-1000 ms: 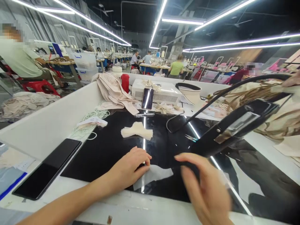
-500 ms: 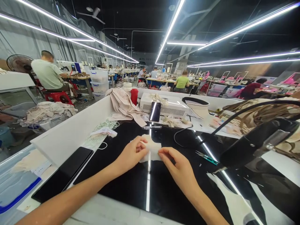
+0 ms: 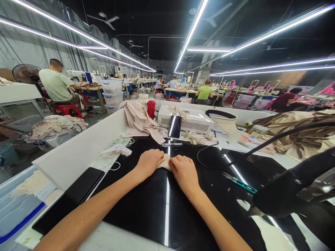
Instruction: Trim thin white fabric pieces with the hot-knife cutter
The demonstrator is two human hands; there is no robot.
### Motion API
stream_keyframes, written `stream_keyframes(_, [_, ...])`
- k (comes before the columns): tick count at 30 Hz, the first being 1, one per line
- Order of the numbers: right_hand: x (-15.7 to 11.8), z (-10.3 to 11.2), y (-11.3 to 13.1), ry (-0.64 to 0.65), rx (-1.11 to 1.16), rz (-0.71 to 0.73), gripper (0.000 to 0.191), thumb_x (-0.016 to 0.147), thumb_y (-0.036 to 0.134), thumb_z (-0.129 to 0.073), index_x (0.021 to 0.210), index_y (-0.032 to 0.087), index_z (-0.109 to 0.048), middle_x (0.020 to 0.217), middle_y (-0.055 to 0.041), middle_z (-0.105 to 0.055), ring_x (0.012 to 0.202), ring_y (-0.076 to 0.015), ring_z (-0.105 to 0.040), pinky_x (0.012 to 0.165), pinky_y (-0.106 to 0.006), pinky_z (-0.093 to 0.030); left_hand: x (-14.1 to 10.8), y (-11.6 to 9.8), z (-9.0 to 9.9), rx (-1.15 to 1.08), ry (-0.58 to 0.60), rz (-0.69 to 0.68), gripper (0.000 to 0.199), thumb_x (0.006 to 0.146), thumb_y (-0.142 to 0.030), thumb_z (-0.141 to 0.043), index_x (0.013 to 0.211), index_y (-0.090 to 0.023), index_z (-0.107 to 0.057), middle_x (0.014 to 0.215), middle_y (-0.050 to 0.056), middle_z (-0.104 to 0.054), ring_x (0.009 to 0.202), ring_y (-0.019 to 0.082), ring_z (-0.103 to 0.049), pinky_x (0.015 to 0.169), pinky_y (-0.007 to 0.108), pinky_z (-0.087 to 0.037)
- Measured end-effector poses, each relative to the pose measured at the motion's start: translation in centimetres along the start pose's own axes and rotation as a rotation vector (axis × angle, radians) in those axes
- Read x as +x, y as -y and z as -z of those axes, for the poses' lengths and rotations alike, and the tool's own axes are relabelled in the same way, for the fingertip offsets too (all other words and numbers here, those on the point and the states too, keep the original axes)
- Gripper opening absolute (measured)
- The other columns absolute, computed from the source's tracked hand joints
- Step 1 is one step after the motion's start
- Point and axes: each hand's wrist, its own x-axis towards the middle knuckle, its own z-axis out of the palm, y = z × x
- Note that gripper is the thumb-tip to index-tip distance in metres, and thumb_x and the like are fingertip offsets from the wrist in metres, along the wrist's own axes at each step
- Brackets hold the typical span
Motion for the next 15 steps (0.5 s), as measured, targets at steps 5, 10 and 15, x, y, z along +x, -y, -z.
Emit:
stream_keyframes(5, [-1.2,1.9,1.7,-0.047,0.029,0.083,0.019,0.099,0.011,-0.059,0.106,0.02,-0.073,0.113,-0.0113,-0.076,0.105,-0.0288,-0.069,0.094,-0.045,-0.05,-0.2,0.4,0.0,0.11,-0.005,-0.028,0.016,0.105,-0.026,-0.059,0.1,-0.017,-0.071,0.103,0.007,-0.069,0.098,0.024,-0.064,0.081,0.034,-0.048])
stream_keyframes(10, [-6.3,5.9,3.9,-0.01,0.182,0.252,0.014,0.1,0.017,-0.06,0.101,0.026,-0.07,0.102,-0.0029,-0.077,0.096,-0.0189,-0.073,0.088,-0.033,-0.058,-0.9,-0.1,1.1,0.155,-0.057,-0.057,0.017,0.107,-0.026,-0.056,0.104,-0.017,-0.071,0.109,0.008,-0.068,0.103,0.025,-0.06,0.087,0.037,-0.047])
stream_keyframes(15, [-13.1,9.3,0.3,0.133,0.33,0.26,0.013,0.099,0.02,-0.065,0.105,0.03,-0.071,0.094,0.0021,-0.08,0.084,-0.0146,-0.077,0.078,-0.022,-0.064,-2.5,-1.8,1.4,0.132,-0.042,-0.171,0.021,0.108,-0.025,-0.052,0.099,-0.018,-0.069,0.102,0.006,-0.069,0.096,0.023,-0.063,0.084,0.036,-0.047])
